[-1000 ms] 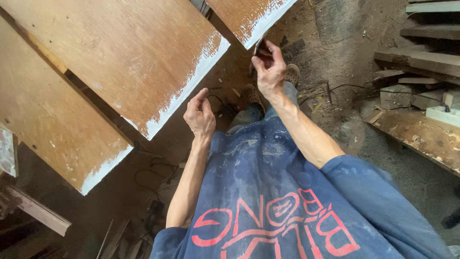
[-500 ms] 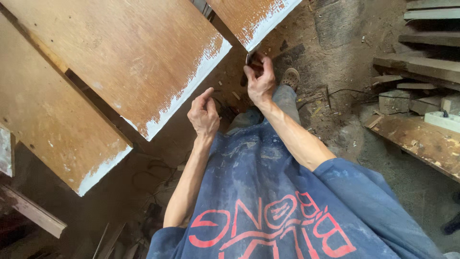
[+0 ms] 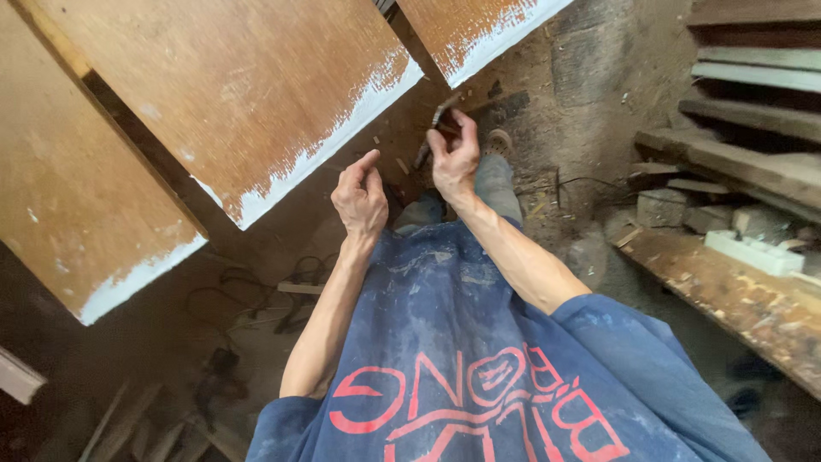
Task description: The person applies a white filler substance to the edges of wooden boards using a putty knife. They repeatedly scoop filler from a bucket and spread it along the board edges, working on multiple boards in sequence.
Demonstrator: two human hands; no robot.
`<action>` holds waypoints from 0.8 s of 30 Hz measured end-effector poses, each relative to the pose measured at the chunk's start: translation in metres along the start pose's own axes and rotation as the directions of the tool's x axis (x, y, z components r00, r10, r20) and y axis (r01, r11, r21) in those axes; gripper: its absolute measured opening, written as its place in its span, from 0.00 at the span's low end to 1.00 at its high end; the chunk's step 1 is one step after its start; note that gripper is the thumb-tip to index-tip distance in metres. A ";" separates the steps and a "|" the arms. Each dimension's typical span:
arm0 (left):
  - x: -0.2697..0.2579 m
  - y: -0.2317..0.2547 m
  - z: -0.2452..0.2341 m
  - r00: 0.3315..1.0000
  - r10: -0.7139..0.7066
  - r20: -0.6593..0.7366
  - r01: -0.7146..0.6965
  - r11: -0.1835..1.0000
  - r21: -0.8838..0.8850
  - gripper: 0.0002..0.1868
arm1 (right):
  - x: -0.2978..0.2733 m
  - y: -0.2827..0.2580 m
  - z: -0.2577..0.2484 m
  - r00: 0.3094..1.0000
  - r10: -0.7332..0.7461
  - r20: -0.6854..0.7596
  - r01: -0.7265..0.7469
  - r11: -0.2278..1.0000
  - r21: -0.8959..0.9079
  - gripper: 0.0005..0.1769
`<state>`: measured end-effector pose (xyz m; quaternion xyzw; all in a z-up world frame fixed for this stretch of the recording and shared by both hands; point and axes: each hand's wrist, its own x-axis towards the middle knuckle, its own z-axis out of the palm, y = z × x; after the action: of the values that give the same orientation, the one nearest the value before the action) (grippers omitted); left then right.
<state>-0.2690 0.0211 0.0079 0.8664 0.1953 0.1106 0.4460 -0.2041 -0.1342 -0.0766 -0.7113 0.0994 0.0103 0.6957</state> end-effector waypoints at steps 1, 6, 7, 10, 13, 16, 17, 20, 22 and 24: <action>0.001 0.001 0.000 1.000 -0.027 -0.012 0.026 1.000 -0.011 0.13 | 0.000 -0.001 -0.004 1.000 0.010 0.004 -0.010 0.999 0.037 0.30; -0.004 0.004 0.001 0.997 -0.063 -0.048 0.062 0.998 -0.020 0.13 | 0.023 0.003 -0.002 0.987 -0.111 -0.116 0.128 0.980 0.153 0.31; -0.005 0.005 0.002 0.997 -0.050 -0.059 0.049 0.999 -0.016 0.13 | 0.028 0.004 0.005 0.981 -0.132 -0.142 0.158 0.970 0.185 0.32; -0.008 0.001 0.002 0.994 -0.094 -0.053 0.093 0.996 -0.012 0.13 | 0.033 0.011 0.021 0.982 -0.076 -0.171 0.115 0.966 0.232 0.32; -0.011 -0.005 -0.001 0.995 -0.081 -0.054 0.082 0.997 0.006 0.13 | 0.028 0.021 0.032 0.970 -0.116 -0.212 0.164 0.959 0.229 0.32; -0.012 -0.007 -0.005 0.996 -0.028 -0.085 0.029 1.000 0.010 0.13 | 0.021 0.026 0.032 0.973 -0.150 -0.177 0.137 0.987 -0.087 0.31; -0.011 -0.006 -0.003 0.995 -0.038 -0.087 0.039 0.999 0.007 0.13 | 0.021 0.026 0.028 0.987 -0.122 -0.100 0.112 0.988 -0.101 0.31; -0.011 -0.002 -0.004 0.991 -0.085 -0.103 0.084 0.996 -0.007 0.13 | 0.008 0.016 0.003 0.993 0.015 0.117 0.004 0.988 -0.156 0.30; -0.008 0.001 -0.004 0.982 -0.131 -0.133 0.128 0.991 -0.030 0.13 | 0.009 -0.004 -0.030 0.959 0.153 0.239 -0.104 0.973 -0.205 0.30; -0.010 0.004 -0.001 0.971 -0.147 -0.190 0.143 0.989 -0.038 0.13 | 0.015 -0.031 -0.069 0.941 0.045 0.334 0.075 0.938 -0.339 0.24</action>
<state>-0.2770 0.0156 0.0122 0.8297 0.2990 0.1632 0.4423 -0.1935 -0.2041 -0.0459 -0.8110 -0.0299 0.1438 0.5663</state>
